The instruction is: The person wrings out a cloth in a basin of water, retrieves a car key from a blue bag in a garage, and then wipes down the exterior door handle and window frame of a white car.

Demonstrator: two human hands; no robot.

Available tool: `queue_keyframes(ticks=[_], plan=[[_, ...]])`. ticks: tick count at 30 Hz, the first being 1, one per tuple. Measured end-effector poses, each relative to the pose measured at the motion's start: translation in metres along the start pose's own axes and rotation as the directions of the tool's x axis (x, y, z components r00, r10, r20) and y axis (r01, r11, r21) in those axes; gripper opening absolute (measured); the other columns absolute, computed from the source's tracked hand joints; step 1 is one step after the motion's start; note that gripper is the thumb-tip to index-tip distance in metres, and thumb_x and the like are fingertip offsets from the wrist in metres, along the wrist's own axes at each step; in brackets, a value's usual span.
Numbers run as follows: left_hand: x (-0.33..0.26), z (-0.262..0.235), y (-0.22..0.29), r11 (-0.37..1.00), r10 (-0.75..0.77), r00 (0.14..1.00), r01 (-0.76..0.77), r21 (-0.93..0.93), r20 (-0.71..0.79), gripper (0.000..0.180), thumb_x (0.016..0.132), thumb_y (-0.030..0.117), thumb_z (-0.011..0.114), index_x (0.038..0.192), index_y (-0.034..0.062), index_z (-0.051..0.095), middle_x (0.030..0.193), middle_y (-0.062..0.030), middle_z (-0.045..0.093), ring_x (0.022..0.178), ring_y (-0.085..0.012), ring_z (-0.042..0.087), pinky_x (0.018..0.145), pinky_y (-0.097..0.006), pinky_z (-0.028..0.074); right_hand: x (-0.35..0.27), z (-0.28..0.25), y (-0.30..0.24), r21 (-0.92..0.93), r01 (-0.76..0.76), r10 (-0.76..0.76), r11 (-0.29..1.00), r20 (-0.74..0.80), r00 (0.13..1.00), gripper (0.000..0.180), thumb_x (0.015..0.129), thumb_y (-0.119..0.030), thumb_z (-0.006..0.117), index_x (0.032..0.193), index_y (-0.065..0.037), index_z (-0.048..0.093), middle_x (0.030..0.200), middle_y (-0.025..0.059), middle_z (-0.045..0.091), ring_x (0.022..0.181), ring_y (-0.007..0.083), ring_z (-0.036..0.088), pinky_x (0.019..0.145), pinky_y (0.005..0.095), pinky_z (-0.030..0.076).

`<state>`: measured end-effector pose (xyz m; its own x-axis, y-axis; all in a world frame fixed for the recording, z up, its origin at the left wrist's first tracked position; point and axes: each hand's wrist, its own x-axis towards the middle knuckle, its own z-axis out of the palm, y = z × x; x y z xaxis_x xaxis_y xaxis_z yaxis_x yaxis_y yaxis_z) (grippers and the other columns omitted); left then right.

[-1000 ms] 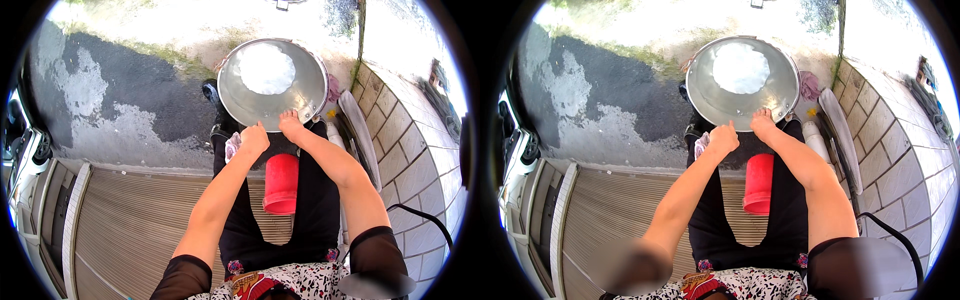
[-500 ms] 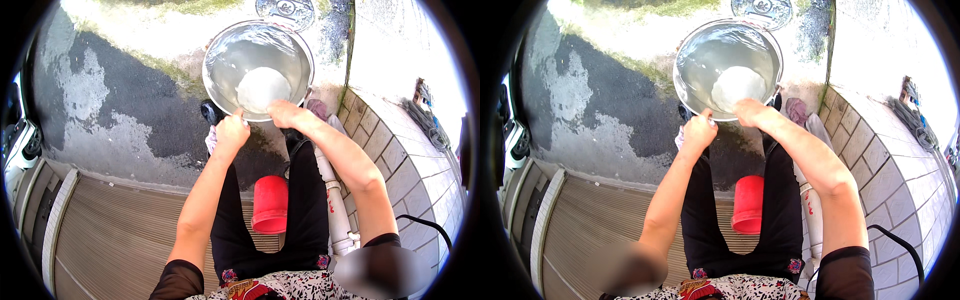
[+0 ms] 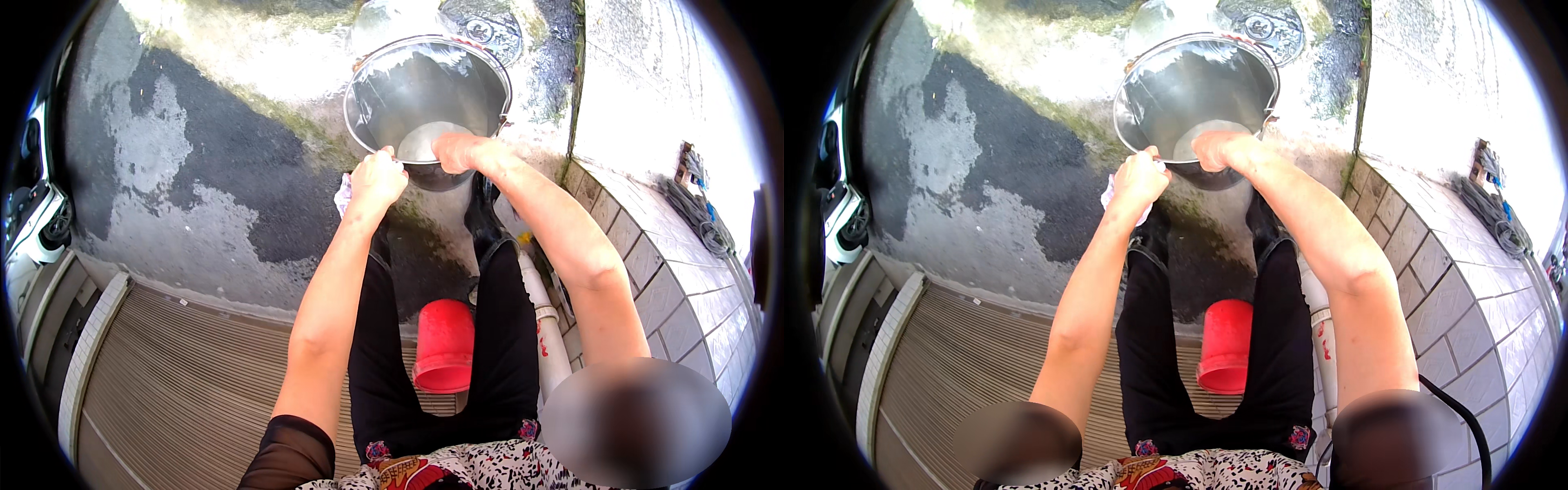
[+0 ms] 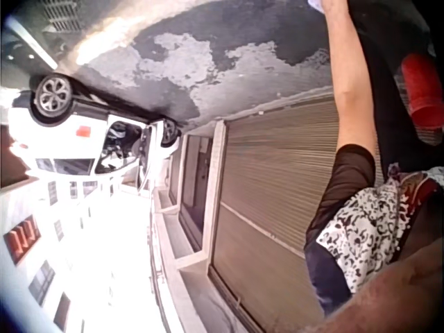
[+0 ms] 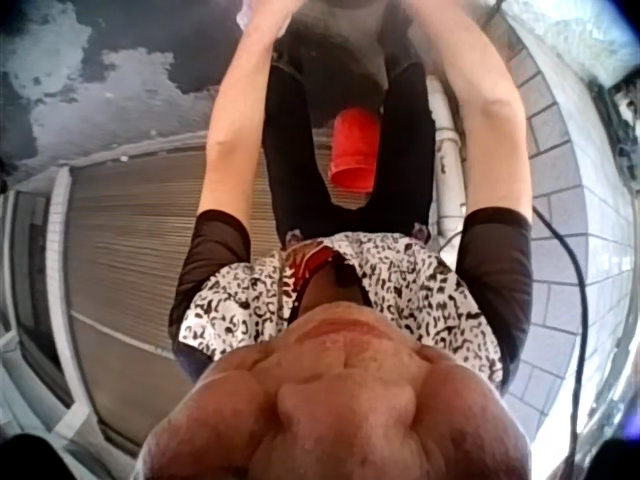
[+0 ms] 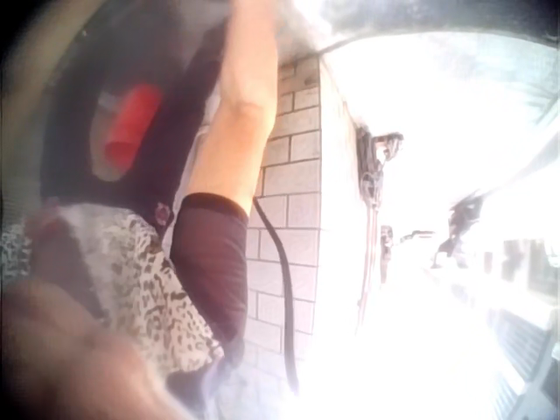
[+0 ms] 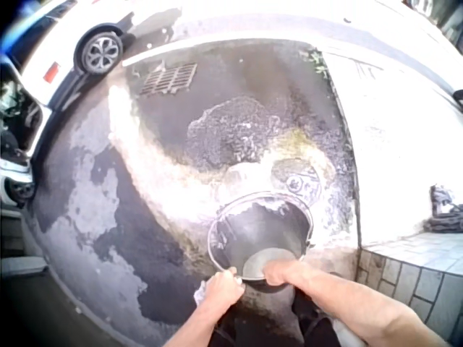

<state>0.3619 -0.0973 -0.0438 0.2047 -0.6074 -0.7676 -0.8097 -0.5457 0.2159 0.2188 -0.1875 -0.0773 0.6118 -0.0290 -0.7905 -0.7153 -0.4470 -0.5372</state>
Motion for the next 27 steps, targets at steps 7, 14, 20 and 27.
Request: queue_keyframes(ticks=[7,14,20,27], plan=[[-0.03,0.03,-0.016,1.0,0.004,0.999,-0.004,0.002,0.052,0.033,0.07,0.02,0.064,0.098,0.0051,0.056,0.087,-0.0187,0.063,0.087,-0.035,0.06,0.076,-0.042,0.047,-0.016,0.043,-0.021,0.067,-0.006,0.003,0.998,0.036,0.999,0.018,0.069,0.0,0.053,0.083,0.004,0.064,0.088,0.021,0.063,0.089,0.0334,0.06,0.072,0.0399,0.049],[-0.052,0.057,-0.025,0.993,0.023,0.974,-0.048,0.106,0.224,0.046,0.07,0.017,0.064,0.11,0.0017,0.048,0.085,-0.0229,0.062,0.084,-0.0362,0.061,0.075,-0.043,0.049,-0.023,0.127,-0.025,0.168,-0.061,0.065,0.984,-0.022,0.998,0.02,0.067,0.003,0.049,0.082,0.006,0.061,0.087,0.0245,0.061,0.089,0.0372,0.058,0.076,0.0427,0.047],[-0.072,0.084,-0.04,0.99,0.06,0.936,-0.1,0.099,0.348,0.048,0.069,0.016,0.061,0.114,0.0014,0.05,0.086,-0.0239,0.062,0.084,-0.0366,0.062,0.077,-0.042,0.049,-0.027,0.196,-0.034,0.182,-0.079,0.086,0.98,-0.033,0.996,0.037,0.075,0.003,0.044,0.111,0.006,0.05,0.116,0.025,0.05,0.113,0.0353,0.046,0.099,0.0435,0.034],[-0.082,0.093,-0.033,0.994,0.087,0.948,-0.063,-0.089,0.305,0.043,0.068,0.018,0.063,0.108,0.0035,0.056,0.085,-0.0221,0.063,0.084,-0.0355,0.061,0.078,-0.041,0.048,-0.021,0.263,-0.034,0.084,-0.112,0.125,0.99,-0.165,0.978,0.043,0.078,-0.002,0.044,0.119,0.008,0.044,0.122,0.022,0.047,0.121,0.0319,0.041,0.103,0.0424,0.027]])
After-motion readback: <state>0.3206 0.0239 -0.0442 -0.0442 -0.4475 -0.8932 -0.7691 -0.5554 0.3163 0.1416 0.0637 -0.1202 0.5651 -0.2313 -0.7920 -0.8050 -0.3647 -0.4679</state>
